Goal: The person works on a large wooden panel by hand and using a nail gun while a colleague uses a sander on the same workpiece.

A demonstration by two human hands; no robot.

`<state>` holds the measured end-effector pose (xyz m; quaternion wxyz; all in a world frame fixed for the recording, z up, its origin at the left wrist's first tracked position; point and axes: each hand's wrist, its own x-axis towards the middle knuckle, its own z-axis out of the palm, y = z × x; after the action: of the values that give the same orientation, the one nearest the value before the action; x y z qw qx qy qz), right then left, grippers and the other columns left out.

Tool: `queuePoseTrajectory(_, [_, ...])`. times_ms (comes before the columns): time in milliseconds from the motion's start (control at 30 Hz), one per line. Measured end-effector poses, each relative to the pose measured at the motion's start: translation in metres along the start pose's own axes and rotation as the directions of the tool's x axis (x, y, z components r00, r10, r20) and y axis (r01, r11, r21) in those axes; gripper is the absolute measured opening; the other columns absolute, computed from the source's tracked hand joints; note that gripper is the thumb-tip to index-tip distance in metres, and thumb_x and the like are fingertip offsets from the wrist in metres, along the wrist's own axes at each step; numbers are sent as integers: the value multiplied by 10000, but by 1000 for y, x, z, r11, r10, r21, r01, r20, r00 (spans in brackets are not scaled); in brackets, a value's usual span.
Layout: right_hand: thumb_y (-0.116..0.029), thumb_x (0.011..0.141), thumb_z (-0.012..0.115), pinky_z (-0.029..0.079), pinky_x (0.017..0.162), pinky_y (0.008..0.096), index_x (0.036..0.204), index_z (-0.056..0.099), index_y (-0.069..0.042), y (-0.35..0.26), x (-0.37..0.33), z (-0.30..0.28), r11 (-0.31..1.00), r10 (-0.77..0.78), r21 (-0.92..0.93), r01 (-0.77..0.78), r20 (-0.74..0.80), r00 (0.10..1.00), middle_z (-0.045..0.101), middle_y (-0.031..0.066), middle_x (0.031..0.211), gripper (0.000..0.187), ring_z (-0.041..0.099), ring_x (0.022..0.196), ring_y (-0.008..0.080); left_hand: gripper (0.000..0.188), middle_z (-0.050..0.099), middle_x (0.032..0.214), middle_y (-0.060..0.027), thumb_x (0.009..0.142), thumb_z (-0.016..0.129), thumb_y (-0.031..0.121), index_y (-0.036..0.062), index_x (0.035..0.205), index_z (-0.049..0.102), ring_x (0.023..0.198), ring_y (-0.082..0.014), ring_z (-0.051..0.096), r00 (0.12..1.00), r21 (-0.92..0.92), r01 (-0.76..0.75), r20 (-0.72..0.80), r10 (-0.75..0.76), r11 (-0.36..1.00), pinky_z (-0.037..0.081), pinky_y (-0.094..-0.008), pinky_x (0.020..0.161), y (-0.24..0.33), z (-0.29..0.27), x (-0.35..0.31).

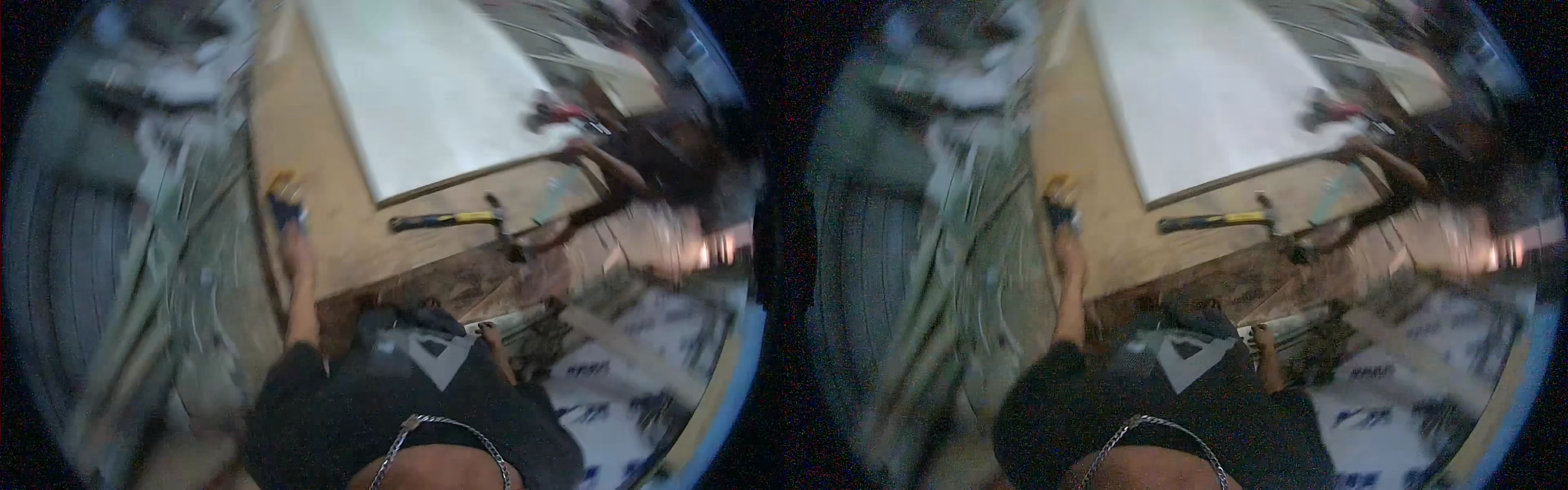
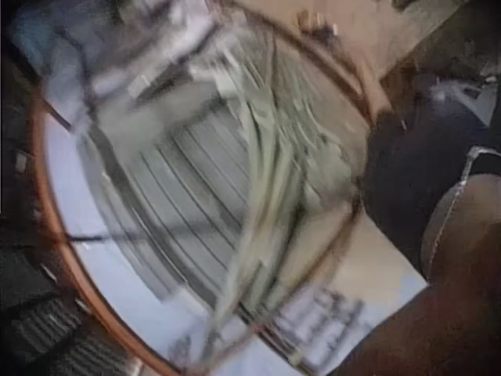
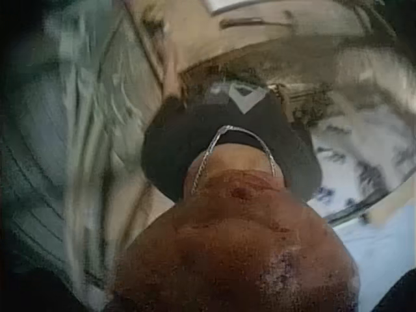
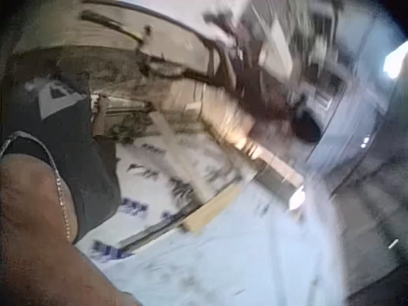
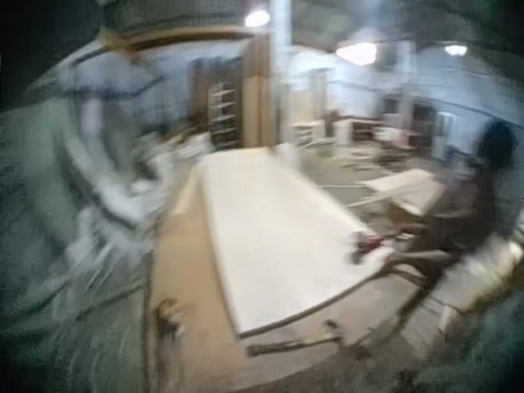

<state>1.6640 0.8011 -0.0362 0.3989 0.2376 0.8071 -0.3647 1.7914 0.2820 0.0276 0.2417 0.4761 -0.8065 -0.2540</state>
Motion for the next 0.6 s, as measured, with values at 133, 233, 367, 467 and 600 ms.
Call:
queuePoseTrajectory(133, [-199,906,542,495,537,326,1157,508,-9,65,106,12,775,-630,173,607,146,763,603,147,1004,316,622,842,199,458,379,1389,-141,859,420,114,-7,1300,414,1314,-279,308,975,451,-217,53,216,866,182,-483,1082,-1,-30,11])
queuePoseTrajectory(233, [-196,896,561,494,537,337,1100,557,-23,52,89,35,895,-434,50,444,333,837,627,133,915,267,627,808,214,502,361,1400,-140,834,448,104,-8,1320,389,1330,-281,274,999,386,-33,-7,38,922,133,-483,1102,-34,-58,-28])
queuePoseTrajectory(367, [-352,879,553,488,594,311,985,628,4,113,132,23,787,-432,-314,531,334,838,639,91,739,379,588,633,153,537,323,1418,-150,806,457,65,-18,1329,367,1340,-281,248,989,336,-146,68,130,931,83,-477,1118,-14,-41,-12])
queuePoseTrajectory(467, [-333,874,555,487,593,308,955,639,1,122,119,7,830,-395,-307,466,266,879,634,93,706,354,595,634,155,562,337,1394,-202,758,483,-31,-34,1311,382,1325,-343,255,978,276,-209,62,199,938,96,-476,1116,-12,-30,-9])
queuePoseTrajectory(600, [-315,870,558,485,592,305,924,650,-2,116,90,13,863,-362,-284,418,229,904,629,95,673,330,602,635,157,534,413,1325,-239,745,490,-52,-58,1274,419,1262,-372,360,962,88,-263,-58,268,961,223,-426,1090,-30,-46,-2])
